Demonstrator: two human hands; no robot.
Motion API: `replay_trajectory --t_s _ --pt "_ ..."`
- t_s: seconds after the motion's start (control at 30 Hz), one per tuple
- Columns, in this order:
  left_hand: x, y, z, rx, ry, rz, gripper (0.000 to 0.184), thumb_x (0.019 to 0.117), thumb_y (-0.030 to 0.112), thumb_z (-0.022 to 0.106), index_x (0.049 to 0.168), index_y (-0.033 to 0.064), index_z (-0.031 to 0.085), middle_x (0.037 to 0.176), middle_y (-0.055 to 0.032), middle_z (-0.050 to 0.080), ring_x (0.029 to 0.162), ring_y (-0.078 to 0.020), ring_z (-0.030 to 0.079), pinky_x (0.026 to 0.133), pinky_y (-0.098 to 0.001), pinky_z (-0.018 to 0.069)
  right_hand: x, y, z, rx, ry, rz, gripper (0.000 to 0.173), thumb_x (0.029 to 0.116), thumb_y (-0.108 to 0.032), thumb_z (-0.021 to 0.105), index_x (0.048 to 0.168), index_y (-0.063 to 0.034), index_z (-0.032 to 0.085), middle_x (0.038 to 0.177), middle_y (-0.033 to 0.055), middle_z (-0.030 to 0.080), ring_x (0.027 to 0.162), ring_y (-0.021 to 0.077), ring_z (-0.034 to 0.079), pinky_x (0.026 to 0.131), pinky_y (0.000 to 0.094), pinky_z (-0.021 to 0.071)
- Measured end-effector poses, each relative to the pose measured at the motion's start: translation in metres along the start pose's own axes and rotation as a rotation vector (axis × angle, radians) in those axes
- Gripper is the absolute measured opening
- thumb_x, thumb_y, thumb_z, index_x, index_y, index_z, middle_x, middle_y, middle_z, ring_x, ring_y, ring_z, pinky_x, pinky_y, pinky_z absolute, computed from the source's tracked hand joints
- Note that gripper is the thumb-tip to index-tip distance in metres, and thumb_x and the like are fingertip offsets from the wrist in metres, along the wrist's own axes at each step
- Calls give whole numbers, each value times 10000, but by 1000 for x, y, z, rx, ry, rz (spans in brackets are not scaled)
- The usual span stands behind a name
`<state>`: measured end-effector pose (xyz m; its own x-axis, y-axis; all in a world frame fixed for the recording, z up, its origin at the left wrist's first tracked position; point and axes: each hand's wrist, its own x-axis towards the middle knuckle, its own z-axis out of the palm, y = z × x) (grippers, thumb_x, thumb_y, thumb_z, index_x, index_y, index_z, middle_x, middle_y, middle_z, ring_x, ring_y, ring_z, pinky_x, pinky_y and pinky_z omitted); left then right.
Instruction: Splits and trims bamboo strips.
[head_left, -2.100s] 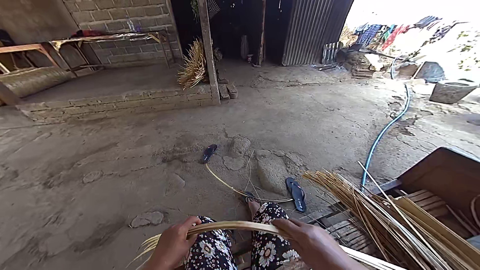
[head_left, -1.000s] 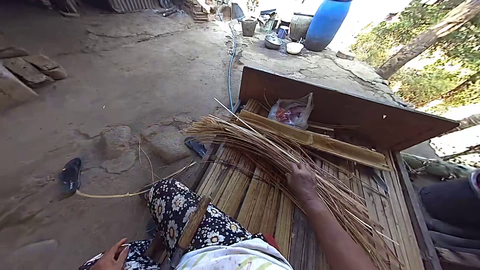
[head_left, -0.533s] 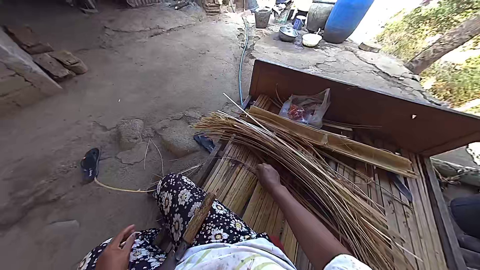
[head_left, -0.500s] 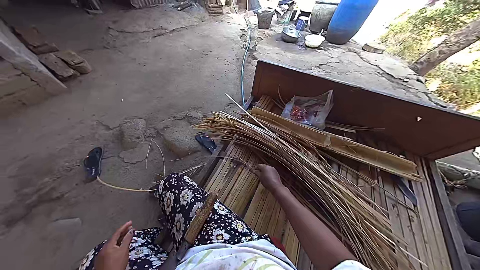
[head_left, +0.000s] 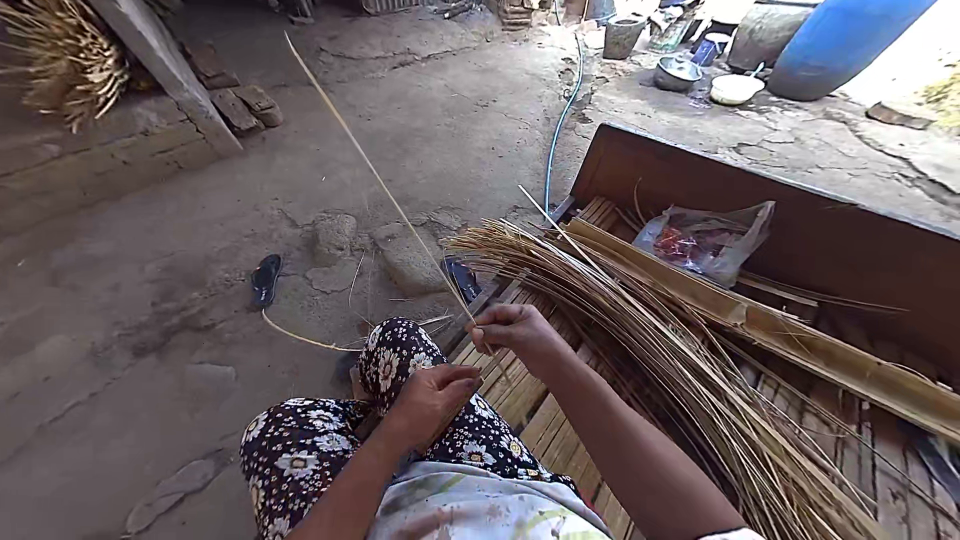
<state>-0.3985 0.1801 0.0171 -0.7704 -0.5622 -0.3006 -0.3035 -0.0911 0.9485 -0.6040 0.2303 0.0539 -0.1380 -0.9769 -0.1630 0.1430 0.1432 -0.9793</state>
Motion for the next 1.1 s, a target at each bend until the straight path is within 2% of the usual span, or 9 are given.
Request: replay_trajectory --t_s 0.2,0.33,0.53,0.67,0.77,0.83,0.93,1.03,1.1 --pt "11 4 25 -316 12 -27 172 1022 59 568 1118 -5 696 1064 -87 743 953 -162 726 850 -320 604 36 -18 34 115 -36 -172 128 948 26 669 1063 37 723 924 77 746 826 102 703 820 264 590" --pt "10 -1 -17 -442 481 95 229 1079 103 478 1205 -33 612 991 -127 745 843 -213 747 747 -359 637 46 1 22 -199 3 -166 351 1020 -183 630 1346 -54 642 1090 76 735 949 134 713 895 326 591" --pt "-36 -10 -160 -355 1241 498 194 1082 85 416 1210 -25 513 971 -68 706 835 -169 723 766 -341 619 28 28 27 -576 67 -410 234 1004 -161 620 1170 -38 731 1012 65 741 843 97 711 787 281 613" --pt "-136 10 -252 -41 1546 812 215 1091 82 344 1263 -20 422 1095 -76 681 982 -192 706 907 -381 591 8 48 76 -792 -336 -570 180 964 -116 666 1116 -88 758 982 89 745 887 216 731 808 419 621" --pt "-233 0 -308 426 1638 584 320 1078 146 423 1247 -96 545 1172 -83 646 1087 -104 617 1006 -294 489 13 85 111 -978 -732 -505 200 971 -164 672 1141 -84 741 1064 150 724 1043 358 688 902 542 562" --pt "-280 -5 -333 717 1510 336 406 1083 248 443 1296 -76 565 1194 -123 634 1047 -68 596 969 -263 481 19 107 128 -1050 -906 -385 285 1011 -232 633 1240 -76 699 1160 184 694 1136 385 652 968 549 529" --pt "-259 20 -299 758 1318 30 408 1094 288 407 1350 27 587 1059 -124 651 797 -98 595 738 -305 521 21 125 151 -1119 -1046 -328 407 1035 -379 593 1329 -101 635 1200 208 675 1132 413 649 912 594 533" --pt "-209 -6 -251 641 1118 -166 341 1088 217 453 1306 50 655 985 -154 705 742 -203 651 678 -411 548 18 121 173 -1171 -1168 -264 451 1052 -424 550 1376 -112 589 1170 241 665 1014 449 684 803 643 548" --pt "-182 -35 -229 516 1075 -224 313 1081 210 481 1279 74 681 876 -86 702 684 -164 646 631 -357 551 21 114 179 -1176 -1218 -167 475 1033 -423 586 1400 -121 582 1213 227 660 1070 438 671 866 654 531"
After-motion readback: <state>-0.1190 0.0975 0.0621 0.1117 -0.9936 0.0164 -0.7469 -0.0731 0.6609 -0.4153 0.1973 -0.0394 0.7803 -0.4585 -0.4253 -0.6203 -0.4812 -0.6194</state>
